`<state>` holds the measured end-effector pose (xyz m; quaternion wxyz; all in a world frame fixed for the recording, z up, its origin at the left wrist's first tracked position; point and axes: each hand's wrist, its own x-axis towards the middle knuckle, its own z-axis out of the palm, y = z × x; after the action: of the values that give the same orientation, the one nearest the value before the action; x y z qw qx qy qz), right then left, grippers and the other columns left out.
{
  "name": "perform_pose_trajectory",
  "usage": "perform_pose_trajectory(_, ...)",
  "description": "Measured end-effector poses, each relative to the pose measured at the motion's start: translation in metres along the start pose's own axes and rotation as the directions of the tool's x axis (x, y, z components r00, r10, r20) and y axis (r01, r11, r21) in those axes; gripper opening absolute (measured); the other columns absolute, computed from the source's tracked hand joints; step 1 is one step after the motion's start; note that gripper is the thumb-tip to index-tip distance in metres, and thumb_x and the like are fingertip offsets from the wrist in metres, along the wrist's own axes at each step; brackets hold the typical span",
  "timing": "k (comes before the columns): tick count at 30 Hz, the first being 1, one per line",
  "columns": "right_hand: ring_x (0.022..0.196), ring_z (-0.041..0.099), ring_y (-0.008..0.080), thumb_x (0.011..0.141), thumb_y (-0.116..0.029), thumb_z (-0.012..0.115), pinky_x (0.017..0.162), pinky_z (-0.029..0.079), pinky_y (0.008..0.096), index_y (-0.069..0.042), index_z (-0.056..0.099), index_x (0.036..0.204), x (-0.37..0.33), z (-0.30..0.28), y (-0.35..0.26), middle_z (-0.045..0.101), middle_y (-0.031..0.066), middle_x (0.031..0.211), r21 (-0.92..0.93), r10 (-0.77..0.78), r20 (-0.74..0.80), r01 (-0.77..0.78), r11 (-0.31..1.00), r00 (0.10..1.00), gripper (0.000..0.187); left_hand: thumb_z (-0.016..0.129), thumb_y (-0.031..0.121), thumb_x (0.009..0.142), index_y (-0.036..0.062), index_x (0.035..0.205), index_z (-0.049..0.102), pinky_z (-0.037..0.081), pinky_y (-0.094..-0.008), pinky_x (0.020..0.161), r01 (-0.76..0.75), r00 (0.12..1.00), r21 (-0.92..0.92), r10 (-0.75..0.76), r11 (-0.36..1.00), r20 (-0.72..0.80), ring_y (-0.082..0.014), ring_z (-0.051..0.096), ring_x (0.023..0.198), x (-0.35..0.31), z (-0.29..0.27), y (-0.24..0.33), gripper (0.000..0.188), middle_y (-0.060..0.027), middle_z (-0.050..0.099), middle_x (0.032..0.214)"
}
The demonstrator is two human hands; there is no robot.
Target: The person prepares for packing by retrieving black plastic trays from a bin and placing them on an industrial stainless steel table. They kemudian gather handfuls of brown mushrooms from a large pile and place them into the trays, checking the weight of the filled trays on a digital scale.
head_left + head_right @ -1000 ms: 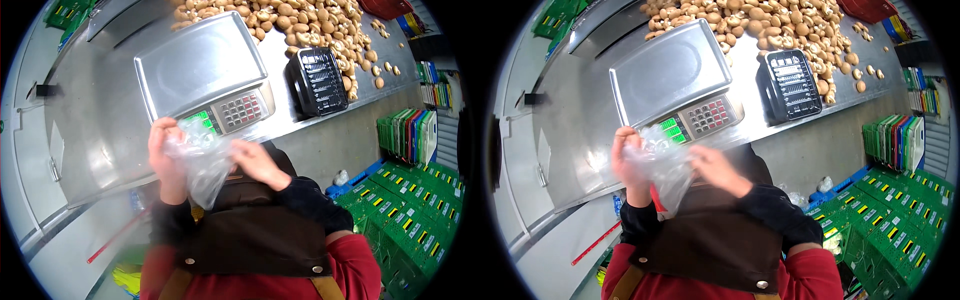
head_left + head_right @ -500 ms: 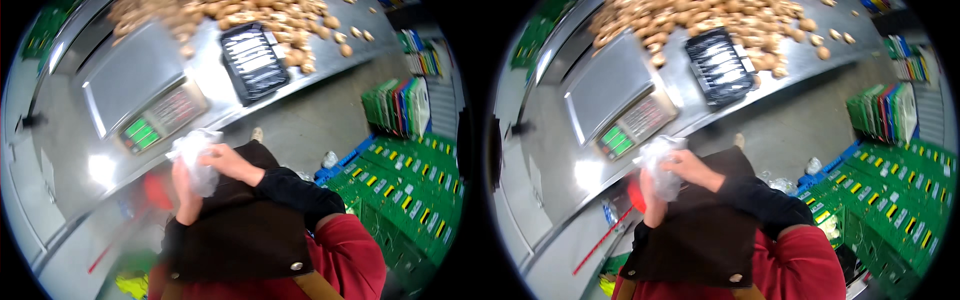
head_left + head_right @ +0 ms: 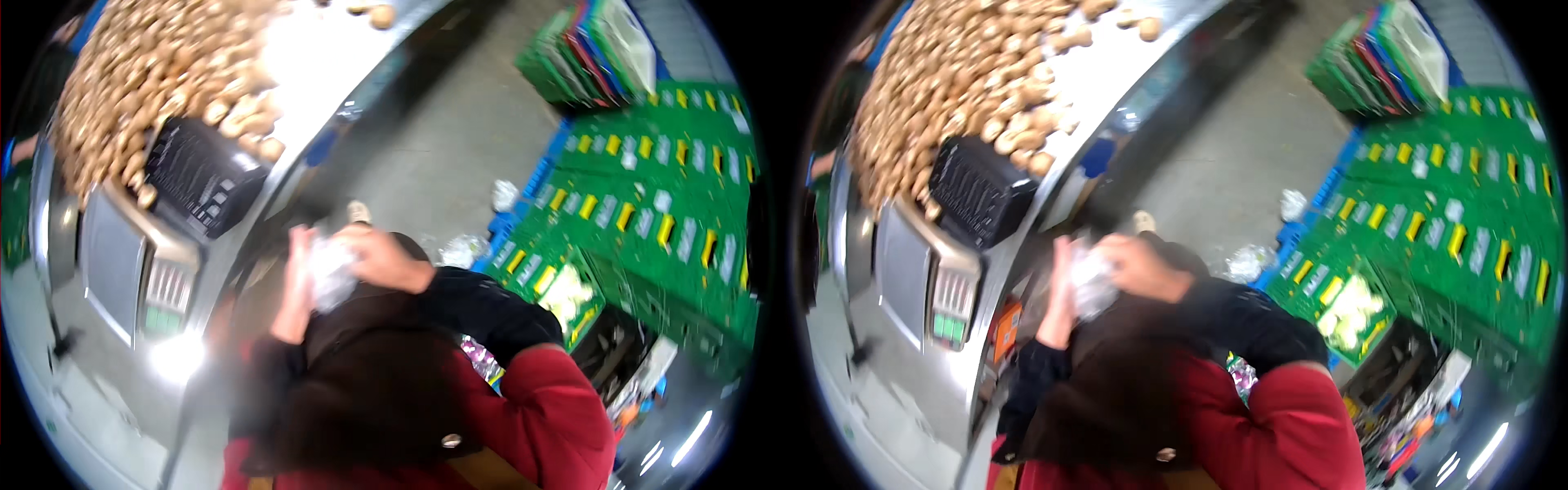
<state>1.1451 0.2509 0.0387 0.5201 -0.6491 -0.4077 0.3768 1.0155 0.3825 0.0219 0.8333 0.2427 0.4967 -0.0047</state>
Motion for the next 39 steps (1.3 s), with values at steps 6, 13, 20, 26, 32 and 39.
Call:
perform_pose_trajectory(6, 0.095, 0.065, 0.0295, 0.077, 0.002, 0.063, 0.083, 0.051, 0.035, -0.002, 0.064, 0.103, -0.079, -0.132, 0.069, 0.066, 0.0151, 0.102, -0.444, 0.078, -0.501, -0.333, 0.832, 0.862, 0.026, 0.05, 0.031, 0.1, 0.0043, 0.116, 0.057, 0.05, -0.03, 0.08, -0.139, 0.988, 0.506, 0.082, 0.851, 0.133, -0.0169, 0.063, 0.092, -0.001, 0.014, 0.008, 0.032, -0.0077, 0.061, 0.108)
perform_pose_trajectory(13, 0.122, 0.048, 0.0453, 0.065, -0.002, 0.079, 0.101, 0.046, 0.0441, -0.013, 0.018, 0.148, -0.198, -0.171, 0.148, 0.027, 0.0288, 0.146, -0.625, 0.733, -0.438, -0.762, 0.168, 0.52, 0.104, 0.057, 0.02, 0.096, 0.0027, 0.109, 0.059, 0.053, -0.028, 0.071, -0.24, 0.971, 0.501, 0.21, 0.832, 0.118, -0.0161, 0.066, 0.082, -0.006, -0.041, 0.01, 0.022, -0.006, 0.065, 0.095)
perform_pose_trajectory(20, 0.075, 0.069, 0.0297, 0.086, -0.018, 0.063, 0.073, 0.054, 0.0376, 0.0, 0.068, 0.096, -0.04, -0.007, 0.077, 0.068, 0.0177, 0.077, -0.377, 0.505, -0.1, -0.503, 0.778, 0.857, 0.022, 0.065, 0.013, 0.089, 0.0016, 0.11, 0.06, 0.05, -0.0241, 0.068, -0.476, 0.727, 0.607, 0.673, 0.637, -0.136, -0.0092, 0.061, 0.074, -0.053, -0.118, 0.049, 0.024, -0.0028, 0.065, 0.088)
perform_pose_trajectory(26, 0.082, 0.065, 0.0331, 0.087, -0.012, 0.061, 0.072, 0.052, 0.0373, -0.004, 0.064, 0.095, 0.053, 0.11, -0.055, 0.067, 0.0134, 0.089, -0.344, 0.022, 0.29, 0.083, 0.935, 0.957, 0.012, 0.061, 0.011, 0.086, 0.0092, 0.14, 0.044, 0.049, -0.0368, 0.067, -0.112, 0.446, 0.988, 0.894, 0.102, -0.042, -0.0241, 0.06, 0.069, -0.103, -0.191, 0.09, 0.056, -0.0088, 0.06, 0.078)
perform_pose_trajectory(32, 0.082, 0.065, 0.0329, 0.088, -0.01, 0.061, 0.071, 0.052, 0.0377, -0.004, 0.064, 0.098, 0.074, 0.14, -0.082, 0.067, 0.012, 0.089, -0.413, 0.05, 0.285, 0.075, 0.908, 0.957, 0.013, 0.057, 0.016, 0.087, 0.0156, 0.145, 0.038, 0.05, -0.0443, 0.061, 0.101, 0.521, 0.992, 0.853, -0.077, 0.013, -0.0307, 0.064, 0.072, -0.098, -0.223, 0.111, 0.061, -0.0127, 0.063, 0.08)
perform_pose_trajectory(39, 0.082, 0.065, 0.0319, 0.088, -0.01, 0.061, 0.072, 0.052, 0.0374, -0.005, 0.065, 0.099, 0.074, 0.18, -0.101, 0.067, 0.0118, 0.089, -0.436, 0.064, 0.21, 0.035, 0.899, 0.976, 0.013, 0.059, 0.016, 0.087, 0.0179, 0.143, 0.042, 0.051, -0.0417, 0.058, 0.06, 0.521, 0.982, 0.845, -0.181, 0.124, -0.0284, 0.064, 0.069, -0.091, -0.241, 0.109, 0.059, -0.0097, 0.063, 0.079)
